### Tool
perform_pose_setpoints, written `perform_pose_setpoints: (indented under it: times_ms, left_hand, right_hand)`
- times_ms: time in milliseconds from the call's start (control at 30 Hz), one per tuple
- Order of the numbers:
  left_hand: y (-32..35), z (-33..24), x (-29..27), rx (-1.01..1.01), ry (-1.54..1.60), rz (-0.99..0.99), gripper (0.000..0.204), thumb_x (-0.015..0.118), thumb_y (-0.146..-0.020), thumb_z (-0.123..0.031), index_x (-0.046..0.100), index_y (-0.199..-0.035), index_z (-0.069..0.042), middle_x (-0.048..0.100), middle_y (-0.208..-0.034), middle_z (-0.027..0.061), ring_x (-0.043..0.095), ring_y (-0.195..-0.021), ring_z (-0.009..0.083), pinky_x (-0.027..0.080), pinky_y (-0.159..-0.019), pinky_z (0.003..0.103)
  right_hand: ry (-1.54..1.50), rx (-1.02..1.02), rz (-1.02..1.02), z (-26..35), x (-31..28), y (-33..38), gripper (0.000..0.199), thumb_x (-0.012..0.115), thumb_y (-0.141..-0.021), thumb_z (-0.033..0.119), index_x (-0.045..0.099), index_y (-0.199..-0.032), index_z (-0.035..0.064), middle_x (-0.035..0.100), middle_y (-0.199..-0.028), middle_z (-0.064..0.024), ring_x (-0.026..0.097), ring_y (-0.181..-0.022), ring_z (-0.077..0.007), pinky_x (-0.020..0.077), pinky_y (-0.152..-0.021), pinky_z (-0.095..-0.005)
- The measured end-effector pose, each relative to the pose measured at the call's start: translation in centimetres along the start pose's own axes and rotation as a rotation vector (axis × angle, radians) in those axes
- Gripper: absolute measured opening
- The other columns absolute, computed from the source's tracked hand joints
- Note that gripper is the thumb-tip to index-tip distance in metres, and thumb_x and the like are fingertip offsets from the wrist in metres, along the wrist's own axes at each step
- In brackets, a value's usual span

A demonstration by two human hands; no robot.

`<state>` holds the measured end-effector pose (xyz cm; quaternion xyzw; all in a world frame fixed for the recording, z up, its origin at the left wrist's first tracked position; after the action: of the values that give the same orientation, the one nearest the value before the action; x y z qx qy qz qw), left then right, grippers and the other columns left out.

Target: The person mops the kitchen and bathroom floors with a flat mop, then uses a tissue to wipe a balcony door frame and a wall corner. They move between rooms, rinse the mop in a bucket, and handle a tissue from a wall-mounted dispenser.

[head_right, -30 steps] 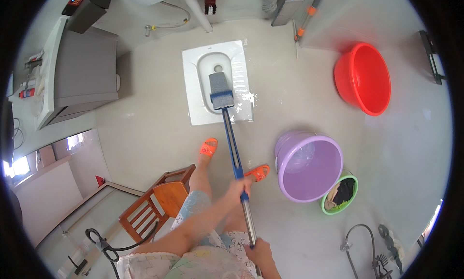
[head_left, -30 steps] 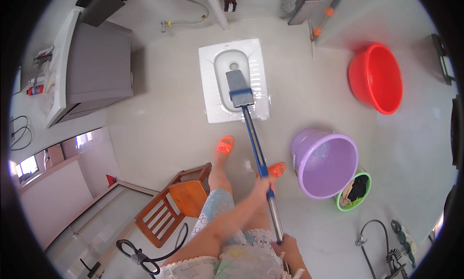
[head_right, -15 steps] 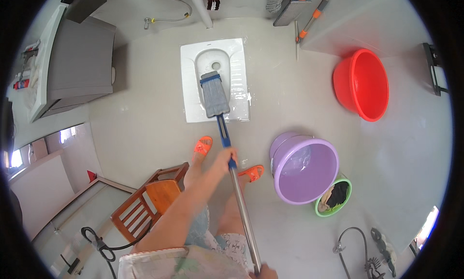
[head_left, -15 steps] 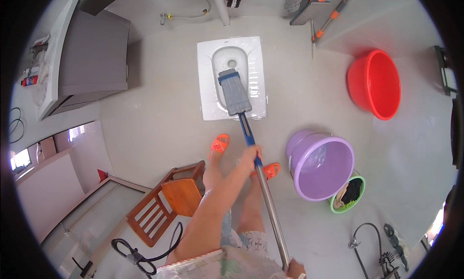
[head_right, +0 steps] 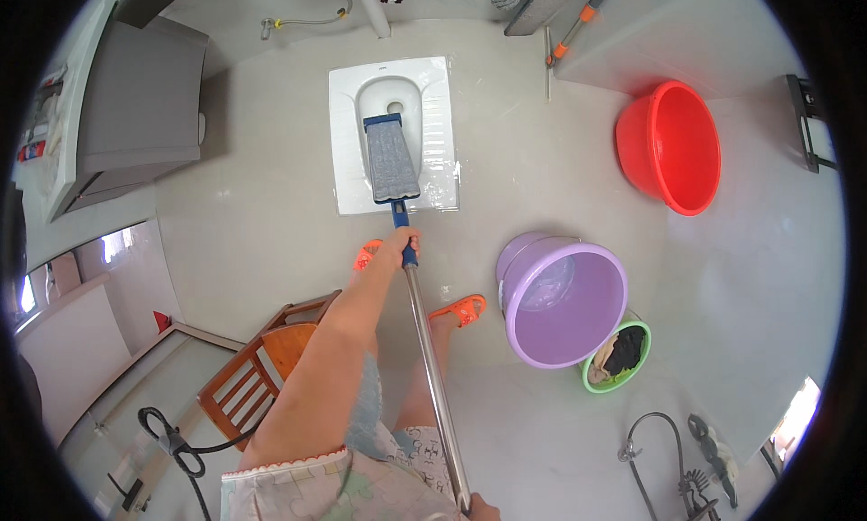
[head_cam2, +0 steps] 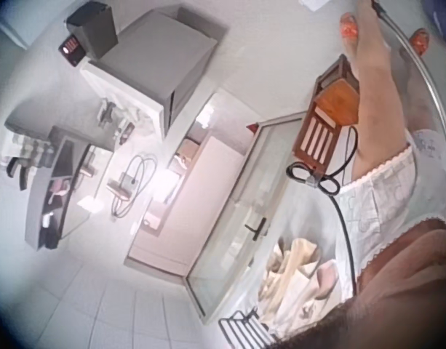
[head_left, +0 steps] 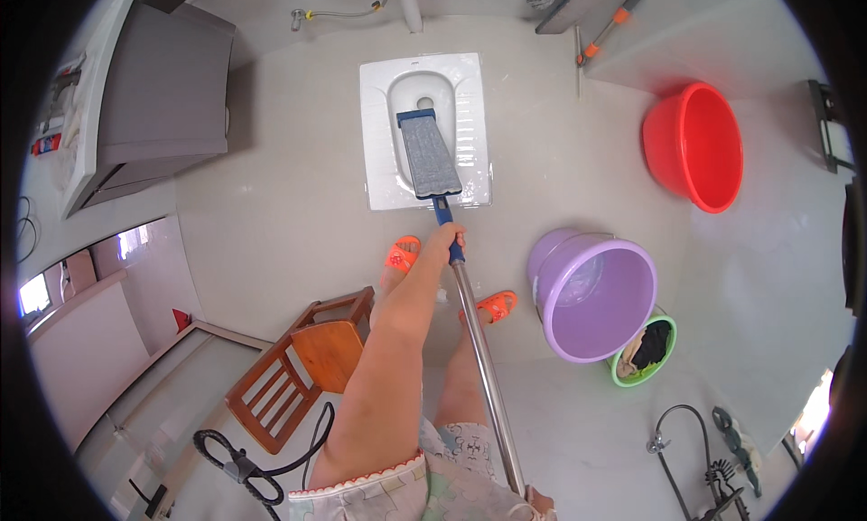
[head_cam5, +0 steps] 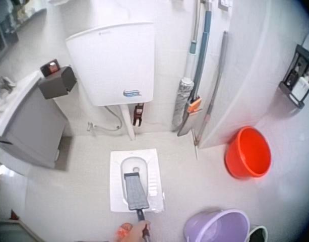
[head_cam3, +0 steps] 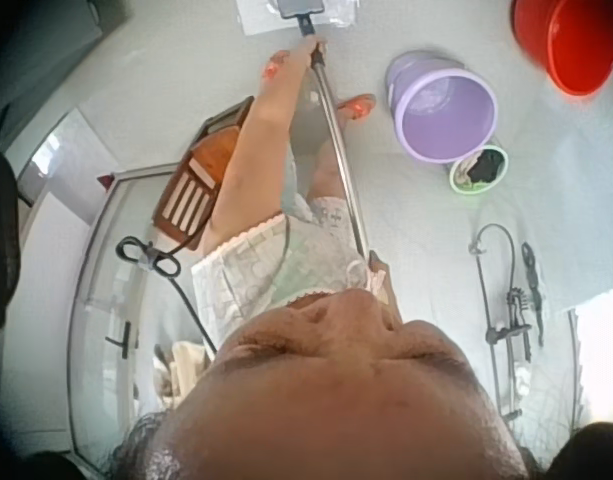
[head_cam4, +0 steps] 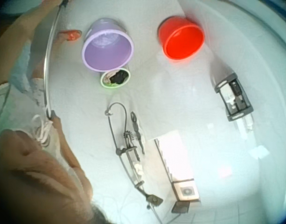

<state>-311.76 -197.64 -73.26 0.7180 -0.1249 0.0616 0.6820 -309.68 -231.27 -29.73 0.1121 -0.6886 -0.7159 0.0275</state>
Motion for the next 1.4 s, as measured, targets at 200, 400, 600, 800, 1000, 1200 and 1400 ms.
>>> perform_pose_setpoints:
  times_ms: [200,400,600,800,1000,1200,1400]
  left_hand:
    - [11.3,9.7,2.2,0.028,-0.016,-0.048,0.011,0.054,-0.076,-0.006,0.051,-0.065,-0.006,0.047,-0.051,0.0044,0.047,-0.041,0.0148,0.039,-0.037,0.03]
    - [13.3,14.9,2.0,-0.047,0.138,-0.049,0.017,0.061,-0.077,-0.008,0.047,-0.069,-0.008,0.043,-0.054,-0.0005,0.043,-0.044,0.0103,0.041,-0.043,0.03]
    - [10.2,16.6,0.9,-0.085,0.056,-0.072,0.021,0.062,-0.077,-0.009,0.044,-0.067,-0.01,0.042,-0.054,-0.0012,0.043,-0.044,0.0104,0.04,-0.044,0.03]
    - [8.7,19.5,0.8,-0.152,0.125,-0.055,0.019,0.061,-0.078,-0.006,0.044,-0.073,-0.013,0.04,-0.056,-0.0022,0.04,-0.045,0.0098,0.038,-0.047,0.029]
    - [7.8,19.9,1.8,-0.182,0.195,-0.018,0.015,0.058,-0.08,-0.006,0.045,-0.08,-0.015,0.039,-0.057,-0.0023,0.037,-0.044,0.0096,0.034,-0.048,0.029]
    - [8.1,19.7,1.8,-0.178,0.158,-0.059,0.011,0.053,-0.081,-0.007,0.049,-0.084,-0.017,0.034,-0.056,-0.0049,0.031,-0.041,0.0068,0.031,-0.047,0.025]
    - [7.4,19.9,1.8,-0.184,0.29,0.031,0.016,0.052,-0.084,-0.004,0.044,-0.092,-0.015,0.037,-0.058,-0.0024,0.034,-0.041,0.0091,0.031,-0.048,0.028]
  right_hand:
    - [-0.052,-0.109,-0.048,3.9,-0.9,-5.9,0.037,0.067,-0.071,0.03,0.057,-0.085,-0.0022,0.062,-0.075,-0.0216,0.062,-0.073,-0.0381,0.0491,-0.067,-0.0425]
    - [-0.185,-0.174,-0.081,5.1,1.3,-13.7,0.041,0.068,-0.073,0.034,0.057,-0.088,-0.002,0.062,-0.073,-0.0194,0.062,-0.069,-0.0354,0.0489,-0.064,-0.039]
    - [-0.43,-0.328,-0.17,-1.2,-2.9,-19.8,0.04,0.067,-0.08,0.027,0.054,-0.103,-0.0035,0.064,-0.08,-0.0091,0.061,-0.077,-0.0159,0.0489,-0.068,-0.0279]
    - [-1.277,-0.24,-0.404,-10.3,-14.6,-36.9,0.022,0.058,-0.089,0.022,0.059,-0.097,0.0015,0.064,-0.086,-0.0073,0.061,-0.073,-0.0135,0.0497,-0.064,-0.0262]
    - [-1.009,0.227,-0.57,-16.5,-17.1,-57.6,0.061,0.066,-0.08,0.036,0.048,-0.122,-0.0048,0.06,-0.109,-0.0209,0.058,-0.101,-0.0297,0.0447,-0.09,-0.035]
    - [-0.465,0.373,-0.701,-18.3,-16.4,-69.3,0.099,0.073,-0.064,0.052,0.031,-0.135,-0.0034,0.038,-0.133,-0.0266,0.04,-0.123,-0.0364,0.0326,-0.104,-0.0357]
    - [-0.421,-0.277,-0.836,-16.8,-15.6,-72.7,0.048,0.071,-0.07,0.044,0.058,-0.082,-0.0015,0.062,-0.079,-0.0185,0.062,-0.077,-0.0317,0.0473,-0.067,-0.0418]
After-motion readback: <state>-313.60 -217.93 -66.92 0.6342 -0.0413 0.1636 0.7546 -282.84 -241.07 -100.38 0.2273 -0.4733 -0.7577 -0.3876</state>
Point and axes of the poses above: each hand's wrist, its own y-axis away from the middle knuckle, its own x-axis out of the palm, z = x × y, the point moved 5 cm from there along -y, towards the middle knuckle
